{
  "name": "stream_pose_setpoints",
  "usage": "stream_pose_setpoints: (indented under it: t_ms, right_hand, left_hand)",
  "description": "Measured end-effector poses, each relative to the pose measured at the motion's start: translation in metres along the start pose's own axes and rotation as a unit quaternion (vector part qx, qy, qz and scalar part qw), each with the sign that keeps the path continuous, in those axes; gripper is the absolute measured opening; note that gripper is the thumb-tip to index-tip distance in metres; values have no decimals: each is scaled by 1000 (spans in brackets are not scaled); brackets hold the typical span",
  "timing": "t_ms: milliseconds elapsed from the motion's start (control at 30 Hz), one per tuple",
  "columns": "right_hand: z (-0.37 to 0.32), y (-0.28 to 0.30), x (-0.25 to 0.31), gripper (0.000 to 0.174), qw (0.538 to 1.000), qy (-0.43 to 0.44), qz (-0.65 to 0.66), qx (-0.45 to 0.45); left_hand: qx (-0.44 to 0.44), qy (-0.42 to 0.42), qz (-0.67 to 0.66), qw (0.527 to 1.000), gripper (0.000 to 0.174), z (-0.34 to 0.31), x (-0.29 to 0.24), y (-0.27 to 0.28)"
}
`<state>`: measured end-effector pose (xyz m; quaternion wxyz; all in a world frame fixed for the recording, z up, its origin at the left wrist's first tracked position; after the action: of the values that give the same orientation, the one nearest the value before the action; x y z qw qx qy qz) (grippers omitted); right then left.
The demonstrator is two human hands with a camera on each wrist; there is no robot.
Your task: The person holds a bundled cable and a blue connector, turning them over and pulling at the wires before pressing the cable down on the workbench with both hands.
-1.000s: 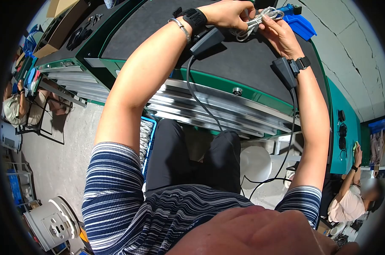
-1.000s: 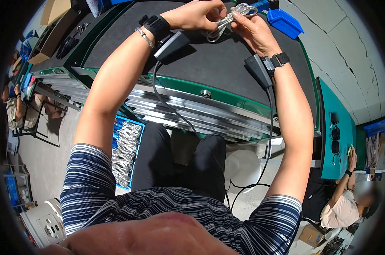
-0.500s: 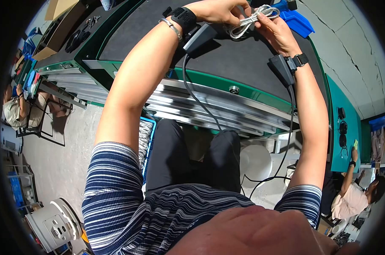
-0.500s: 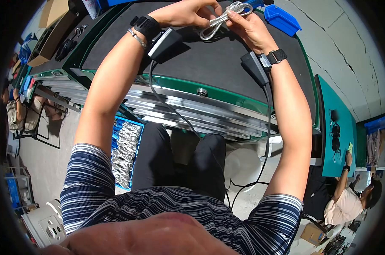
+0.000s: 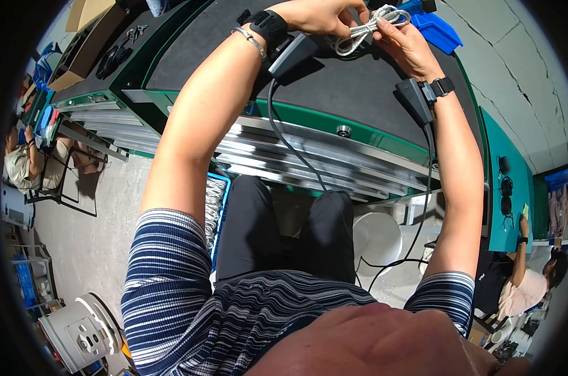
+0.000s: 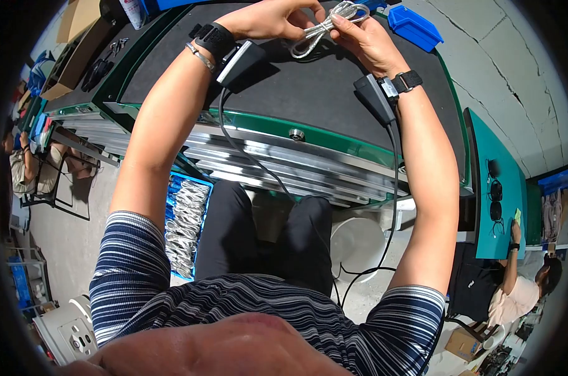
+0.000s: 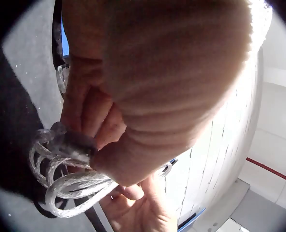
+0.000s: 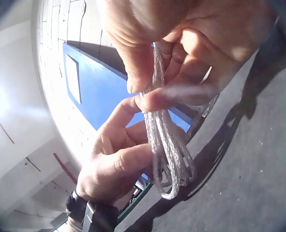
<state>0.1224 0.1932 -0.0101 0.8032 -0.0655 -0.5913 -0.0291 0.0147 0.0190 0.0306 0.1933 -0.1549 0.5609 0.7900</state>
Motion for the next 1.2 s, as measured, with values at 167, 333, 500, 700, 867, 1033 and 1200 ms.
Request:
stream_pose_setpoints:
  t_ms: [167,333,500,700,867,1033,1200]
  right_hand:
    - [3,5,-3,20,1000,-3,12,12]
    - [1,3,0,20,1000,-1,3,11]
    - [3,5,-1,20,999,-5,1,32]
    - [1,3,2,22,999,-16,-4,42]
    - [2,2,4,24,998,-19,-10,51]
    - [0,0,4,29,997,-30,-1,71]
    - [-2,-6,5,32,998,-43,2,48]
  left_hand:
    - [-2,2,-21,1000,31,-1,2,0]
    - [1,-15,-17,1000,30,-2,1,1]
    - [9,-53,-14,998,32,-1,2,2]
    - [13,-67,9,998,38,1,2,0]
    - [9,-49,31,998,37,1,1,-3]
    - [-9,-50,30,998,30,5,13,-11]
    - [4,-39,11,999,29,6,14,-12]
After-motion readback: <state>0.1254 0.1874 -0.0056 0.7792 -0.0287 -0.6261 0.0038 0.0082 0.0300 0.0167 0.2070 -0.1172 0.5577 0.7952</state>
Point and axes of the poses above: each hand's wrist, its own z-axis towards the middle knuckle, its own y-axis out of the back of the hand, x = y × z, the point moved 4 cm from there along z, towards the middle knuckle, and after that the axes turned 13 degrees about z, right-handed, at the moved point
